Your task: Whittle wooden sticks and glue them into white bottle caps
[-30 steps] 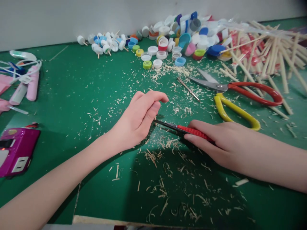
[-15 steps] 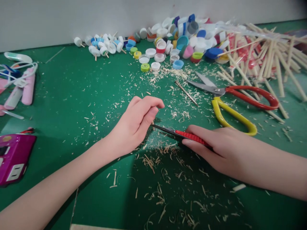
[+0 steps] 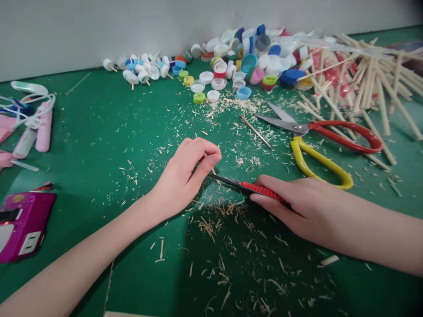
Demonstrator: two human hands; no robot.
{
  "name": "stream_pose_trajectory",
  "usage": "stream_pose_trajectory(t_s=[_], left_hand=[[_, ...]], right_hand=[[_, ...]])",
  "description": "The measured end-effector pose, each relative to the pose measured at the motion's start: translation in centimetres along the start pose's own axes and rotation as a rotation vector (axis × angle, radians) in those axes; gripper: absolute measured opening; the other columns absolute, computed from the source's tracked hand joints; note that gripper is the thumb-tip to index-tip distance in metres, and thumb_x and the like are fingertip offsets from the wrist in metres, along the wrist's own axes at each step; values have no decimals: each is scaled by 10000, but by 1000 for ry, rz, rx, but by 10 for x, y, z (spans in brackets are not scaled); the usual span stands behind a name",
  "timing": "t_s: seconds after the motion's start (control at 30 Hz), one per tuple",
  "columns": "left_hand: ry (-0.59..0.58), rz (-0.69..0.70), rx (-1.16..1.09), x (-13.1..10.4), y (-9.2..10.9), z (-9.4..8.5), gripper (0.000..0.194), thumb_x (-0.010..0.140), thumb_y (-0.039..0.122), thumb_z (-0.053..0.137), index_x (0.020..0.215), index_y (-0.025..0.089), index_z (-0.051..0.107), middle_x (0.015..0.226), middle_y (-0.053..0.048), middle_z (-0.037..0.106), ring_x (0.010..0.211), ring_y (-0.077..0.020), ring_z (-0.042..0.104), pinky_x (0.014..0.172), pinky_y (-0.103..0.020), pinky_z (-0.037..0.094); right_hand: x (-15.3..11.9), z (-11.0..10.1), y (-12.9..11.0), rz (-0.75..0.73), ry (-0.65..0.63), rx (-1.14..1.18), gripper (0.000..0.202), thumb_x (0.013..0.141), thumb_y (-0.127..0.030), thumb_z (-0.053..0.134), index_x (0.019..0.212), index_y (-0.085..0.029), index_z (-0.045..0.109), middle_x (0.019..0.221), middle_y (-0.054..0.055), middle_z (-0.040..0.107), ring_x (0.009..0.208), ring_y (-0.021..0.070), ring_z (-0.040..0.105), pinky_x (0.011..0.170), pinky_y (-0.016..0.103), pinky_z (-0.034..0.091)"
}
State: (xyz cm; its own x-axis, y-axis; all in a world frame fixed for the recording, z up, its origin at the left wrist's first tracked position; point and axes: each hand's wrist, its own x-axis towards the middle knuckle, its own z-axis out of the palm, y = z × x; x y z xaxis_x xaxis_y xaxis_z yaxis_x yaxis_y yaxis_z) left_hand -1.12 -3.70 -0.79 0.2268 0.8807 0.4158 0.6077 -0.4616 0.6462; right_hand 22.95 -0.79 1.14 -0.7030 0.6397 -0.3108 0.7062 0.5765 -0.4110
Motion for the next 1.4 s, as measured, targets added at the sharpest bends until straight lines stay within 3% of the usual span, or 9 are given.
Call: stream_pose_trajectory(t_s=[0.43, 0.97, 1.13, 1.4], left_hand=[[8, -31, -11, -3, -1, 1, 189, 1008, 324, 399, 948, 229, 550, 890, -1, 603, 770, -108, 529, 682, -267, 449], [2, -52, -20, -1, 1, 0, 202, 1014, 296, 380, 920, 217, 541, 785, 6, 575, 725, -108, 510, 678, -274, 460], [-29, -48, -5, -2, 1, 0, 199, 1011, 289, 391, 925, 206, 550, 798, 8, 580, 734, -100, 520, 684, -254, 456], [16, -54, 17, -3, 1, 2, 179, 1015, 277, 374, 953, 198, 522, 805, 10, 578, 700, -82, 525, 643, -228, 449]], right_hand=[[1, 1, -2, -32, 19, 7, 418, 949, -578, 270, 814, -240, 476, 481, -33, 440, 394, 140, 370, 429, 290, 157], [4, -8, -10, 99, -129, 7, 518, 927, -648, 141, 817, -252, 457, 516, -7, 455, 431, 160, 384, 451, 324, 192], [4, -7, -9, 78, -91, 0, 506, 933, -642, 156, 796, -252, 448, 497, -19, 440, 409, 147, 365, 441, 316, 195], [0, 1, -7, 20, -14, -78, 494, 929, -629, 174, 795, -247, 457, 492, -15, 440, 406, 150, 386, 429, 311, 172]])
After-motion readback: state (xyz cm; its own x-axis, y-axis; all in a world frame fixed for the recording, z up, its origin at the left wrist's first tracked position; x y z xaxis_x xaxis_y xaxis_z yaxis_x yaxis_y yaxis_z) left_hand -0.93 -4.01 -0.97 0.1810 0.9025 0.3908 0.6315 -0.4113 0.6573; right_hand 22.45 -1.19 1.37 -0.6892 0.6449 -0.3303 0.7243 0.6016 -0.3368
